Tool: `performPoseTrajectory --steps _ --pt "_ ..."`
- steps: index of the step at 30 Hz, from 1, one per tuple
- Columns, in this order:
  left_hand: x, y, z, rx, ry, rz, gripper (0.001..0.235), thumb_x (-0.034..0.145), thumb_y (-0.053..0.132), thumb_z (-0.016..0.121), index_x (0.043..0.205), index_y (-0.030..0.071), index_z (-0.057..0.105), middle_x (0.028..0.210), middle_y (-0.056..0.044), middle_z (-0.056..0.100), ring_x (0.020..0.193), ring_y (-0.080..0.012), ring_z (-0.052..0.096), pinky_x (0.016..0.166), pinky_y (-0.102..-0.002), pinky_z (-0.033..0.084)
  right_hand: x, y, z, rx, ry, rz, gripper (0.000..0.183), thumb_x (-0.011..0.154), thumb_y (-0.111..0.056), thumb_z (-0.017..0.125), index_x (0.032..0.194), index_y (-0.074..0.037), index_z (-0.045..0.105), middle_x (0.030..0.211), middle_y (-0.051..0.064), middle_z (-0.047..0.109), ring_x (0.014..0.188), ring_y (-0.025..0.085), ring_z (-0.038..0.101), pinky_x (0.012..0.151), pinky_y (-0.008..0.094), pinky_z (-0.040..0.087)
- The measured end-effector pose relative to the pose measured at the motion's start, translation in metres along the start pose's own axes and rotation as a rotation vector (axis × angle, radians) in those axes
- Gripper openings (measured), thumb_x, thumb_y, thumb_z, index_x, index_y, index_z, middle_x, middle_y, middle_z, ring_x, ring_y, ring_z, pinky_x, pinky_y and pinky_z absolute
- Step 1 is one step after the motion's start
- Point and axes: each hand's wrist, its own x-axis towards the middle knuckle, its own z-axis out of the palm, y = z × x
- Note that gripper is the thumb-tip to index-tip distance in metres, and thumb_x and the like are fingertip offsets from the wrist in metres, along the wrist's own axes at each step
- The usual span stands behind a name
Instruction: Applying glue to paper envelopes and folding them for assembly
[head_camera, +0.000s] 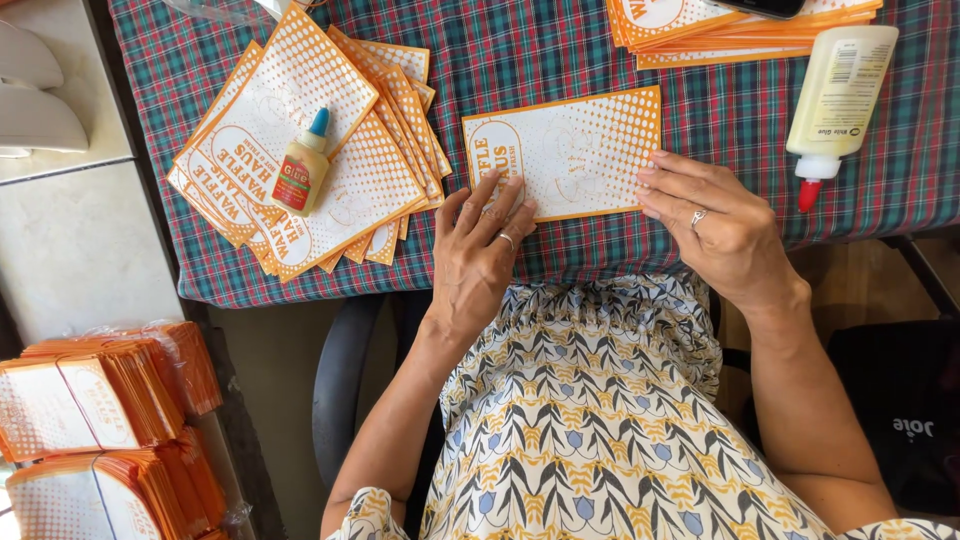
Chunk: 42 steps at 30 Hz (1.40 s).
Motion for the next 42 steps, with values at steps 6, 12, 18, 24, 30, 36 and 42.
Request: performPoseTrajectory --steps 6,12,18,24,30,36,42 --pt "0.002 -0.004 0.003 0.008 0.028 -0.004 0.021 0.104 0.01 0.072 0.125 0.008 0.072 0.141 -0.013 0.064 0.137 -0.0357 0.057 0.105 -0.052 0.043 0.0 0.0 0.002 0.015 0.015 0.022 0.019 0.093 0.017 0.079 0.111 0.012 0.076 0.121 0.029 0.072 0.12 0.045 0.069 0.106 0.05 0.059" --pt "0.001 -0.008 0.006 0.018 0.033 0.004 0.021 0.104 0.012 0.073 0.125 0.01 0.073 0.141 -0.01 0.064 0.137 -0.0339 0.057 0.105 -0.05 0.043 -0.004 0.003 0.003 -0.008 0.006 -0.007 0.02 0.093 0.018 0.08 0.112 0.012 0.076 0.122 0.029 0.072 0.121 0.045 0.069 0.105 0.051 0.059" --pt "0.0 -0.008 0.007 0.002 0.067 0.014 0.02 0.103 0.011 0.074 0.122 0.01 0.073 0.138 -0.01 0.066 0.134 -0.0349 0.06 0.103 -0.051 0.044 -0.005 0.003 0.003 -0.009 0.011 -0.025 0.019 0.094 0.018 0.078 0.111 0.012 0.076 0.123 0.028 0.072 0.122 0.045 0.069 0.103 0.051 0.059" --pt "-0.001 -0.008 0.007 -0.005 0.072 0.017 0.017 0.103 0.01 0.073 0.121 0.009 0.074 0.138 -0.011 0.066 0.134 -0.036 0.06 0.102 -0.052 0.043 -0.005 0.003 0.006 -0.004 0.031 -0.031 0.019 0.094 0.018 0.079 0.111 0.013 0.075 0.121 0.029 0.072 0.122 0.046 0.068 0.105 0.051 0.059" --pt "-0.001 -0.007 0.006 0.014 0.072 0.027 0.018 0.103 0.01 0.074 0.121 0.01 0.073 0.139 -0.01 0.065 0.135 -0.0364 0.059 0.104 -0.053 0.044 -0.003 0.002 0.004 -0.009 0.028 -0.026 0.015 0.095 0.016 0.078 0.11 0.012 0.076 0.121 0.028 0.073 0.121 0.045 0.069 0.104 0.051 0.059" --pt "0.004 -0.001 -0.005 -0.017 0.067 0.03 0.022 0.102 0.021 0.078 0.118 0.006 0.075 0.14 -0.011 0.064 0.135 -0.0363 0.059 0.108 -0.055 0.043 0.008 -0.003 -0.002 0.02 -0.015 0.028 0.008 0.097 0.006 0.076 0.102 0.012 0.075 0.115 0.027 0.074 0.115 0.043 0.07 0.103 0.05 0.058" --pt "0.003 0.002 -0.005 -0.005 0.066 -0.014 0.019 0.102 0.017 0.076 0.119 0.008 0.075 0.139 -0.01 0.065 0.136 -0.0349 0.059 0.108 -0.052 0.043 0.017 0.013 -0.007 -0.188 -0.197 0.085 0.038 0.082 -0.012 0.09 0.113 0.001 0.072 0.12 0.01 0.07 0.123 0.033 0.056 0.108 0.045 0.04"
